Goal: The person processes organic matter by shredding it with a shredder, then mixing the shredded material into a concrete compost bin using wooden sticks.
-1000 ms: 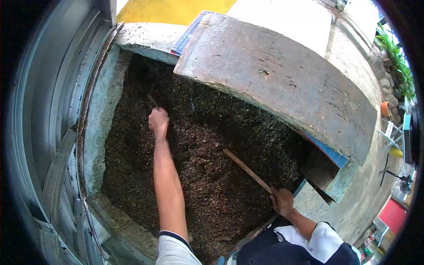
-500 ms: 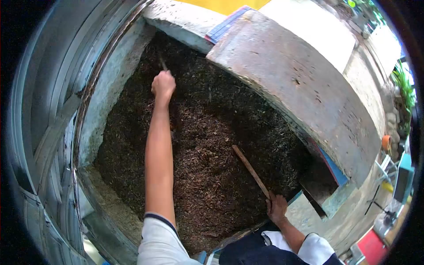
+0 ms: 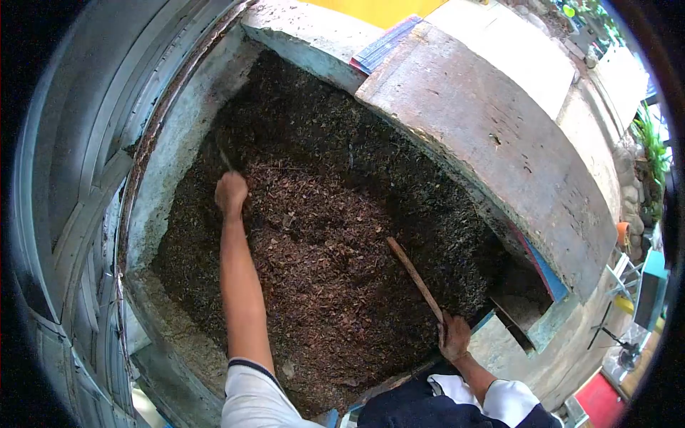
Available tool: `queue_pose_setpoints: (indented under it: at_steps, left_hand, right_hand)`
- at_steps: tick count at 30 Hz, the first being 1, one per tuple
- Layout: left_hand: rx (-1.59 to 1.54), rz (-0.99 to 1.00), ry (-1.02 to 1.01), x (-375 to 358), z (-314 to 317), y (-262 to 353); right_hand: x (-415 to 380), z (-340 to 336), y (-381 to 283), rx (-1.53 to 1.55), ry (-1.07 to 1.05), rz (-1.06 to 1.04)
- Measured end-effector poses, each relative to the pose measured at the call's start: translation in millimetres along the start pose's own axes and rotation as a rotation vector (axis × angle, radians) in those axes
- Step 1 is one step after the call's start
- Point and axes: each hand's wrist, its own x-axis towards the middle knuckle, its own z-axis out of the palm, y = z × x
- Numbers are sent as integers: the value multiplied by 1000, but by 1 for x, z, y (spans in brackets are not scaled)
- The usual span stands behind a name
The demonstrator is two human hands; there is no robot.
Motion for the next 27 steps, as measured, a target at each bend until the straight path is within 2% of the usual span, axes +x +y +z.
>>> queue_pose_setpoints:
  at_steps: [2, 4, 6, 7, 10, 12, 14, 16, 18, 20, 22, 23, 26, 27]
  left_hand:
    - [-230, -249, -73, -50, -37, 5]
    - [-230, -214, 52, -79, -47, 4]
    - [-251, -227, 87, -99, -65, 17]
    - [-282, -233, 112, -100, -74, 35]
    - [-408, -64, 149, -77, -128, 96]
    - [-367, 42, 304, -36, -127, 119]
    - [-416, 42, 276, -1, -143, 148]
    - [-320, 33, 275, 38, -132, 168]
    - [-319, 39, 236, 54, -124, 175]
    - [-302, -19, 173, 30, -105, 146]
    - [-258, 41, 246, 7, -92, 117]
    - [-258, 114, 378, -6, -68, 88]
    - [-171, 129, 310, -55, -40, 29]
    - [-150, 66, 277, -77, -39, 12]
  right_hand:
    - [3, -2, -5, -20, 8, 16]
    - [3, 1, -7, -34, 25, 41]
    - [-4, 0, 2, -44, -98, 62]
    - [12, -19, -10, -29, -86, 26]
    - [3, -2, 1, -51, -71, 51]
    - [9, -4, -3, -47, -70, 32]
    - [10, -5, -4, -43, -69, 14]
    - [5, -5, -2, -94, -164, 89]
    - [-6, 5, 1, -106, -111, 69]
    - [-12, -2, 6, -100, -110, 5]
    - [-8, -7, -6, -74, -119, 24]
    - [-7, -11, -7, -61, -139, 6]
    - [-3, -15, -10, -95, -129, 2]
    - [-3, -14, -8, -60, -114, 2]
